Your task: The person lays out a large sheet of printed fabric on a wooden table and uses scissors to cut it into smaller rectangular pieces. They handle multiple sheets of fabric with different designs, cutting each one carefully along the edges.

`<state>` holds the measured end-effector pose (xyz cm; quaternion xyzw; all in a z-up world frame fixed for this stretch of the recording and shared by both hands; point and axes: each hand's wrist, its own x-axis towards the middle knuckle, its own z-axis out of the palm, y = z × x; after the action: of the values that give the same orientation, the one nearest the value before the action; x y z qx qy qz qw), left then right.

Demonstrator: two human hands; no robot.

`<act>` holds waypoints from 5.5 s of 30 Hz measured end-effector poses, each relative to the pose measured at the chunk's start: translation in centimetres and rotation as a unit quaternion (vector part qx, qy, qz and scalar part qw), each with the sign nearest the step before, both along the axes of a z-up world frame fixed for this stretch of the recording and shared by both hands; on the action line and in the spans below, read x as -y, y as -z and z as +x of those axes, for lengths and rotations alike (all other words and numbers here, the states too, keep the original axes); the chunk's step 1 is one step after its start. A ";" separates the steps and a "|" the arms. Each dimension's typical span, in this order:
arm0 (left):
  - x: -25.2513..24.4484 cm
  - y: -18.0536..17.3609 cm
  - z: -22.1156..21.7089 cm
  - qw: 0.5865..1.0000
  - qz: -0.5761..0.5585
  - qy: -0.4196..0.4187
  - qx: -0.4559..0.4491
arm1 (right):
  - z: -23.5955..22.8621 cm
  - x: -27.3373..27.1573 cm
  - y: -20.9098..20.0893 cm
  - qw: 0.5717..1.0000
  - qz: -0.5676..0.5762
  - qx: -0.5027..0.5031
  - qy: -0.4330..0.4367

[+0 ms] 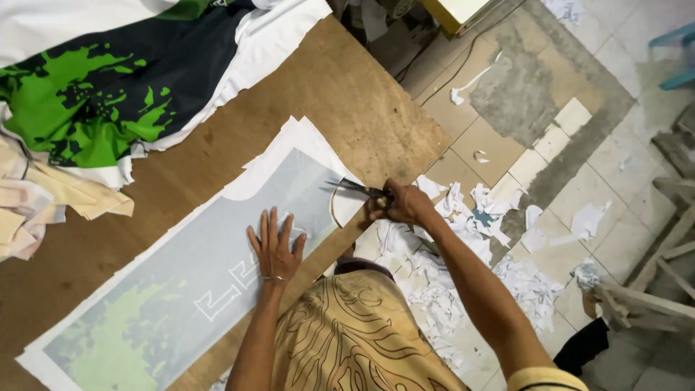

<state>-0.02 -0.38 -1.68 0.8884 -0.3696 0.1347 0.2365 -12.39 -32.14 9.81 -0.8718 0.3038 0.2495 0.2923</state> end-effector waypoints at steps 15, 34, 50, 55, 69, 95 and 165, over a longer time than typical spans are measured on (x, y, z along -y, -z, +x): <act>0.5 -1.1 -0.8 0.999 0.023 -0.016 -0.045 | 0.9 3.4 4.1 0.992 0.062 0.086 -0.062; 0.7 -1.3 -0.4 0.999 0.022 -0.021 -0.042 | 7.1 0.6 -3.5 0.996 0.034 0.019 -0.085; 0.3 -1.5 -0.2 0.997 0.021 -0.021 -0.065 | 12.8 -0.9 -0.6 0.996 0.035 -0.007 -0.082; 0.4 -1.4 -0.1 0.998 0.023 -0.023 -0.060 | 13.2 -0.5 2.8 0.996 0.047 0.001 -0.082; 9.6 -1.3 -2.2 0.986 0.055 -0.062 -0.147 | 29.0 11.4 -1.0 0.865 -0.058 -0.096 -0.490; 16.6 -2.1 -4.2 0.957 0.117 -0.209 -0.160 | 35.6 5.0 1.1 0.767 0.020 -0.150 -0.623; -4.4 -4.7 -0.2 0.948 0.118 -0.215 -0.201 | 23.4 -8.0 -0.4 0.921 0.284 -0.138 -0.229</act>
<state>-0.21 4.02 3.00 0.9770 -0.1276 -0.0437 0.1649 11.02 -24.15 10.20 -0.7548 0.0490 0.5032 0.4179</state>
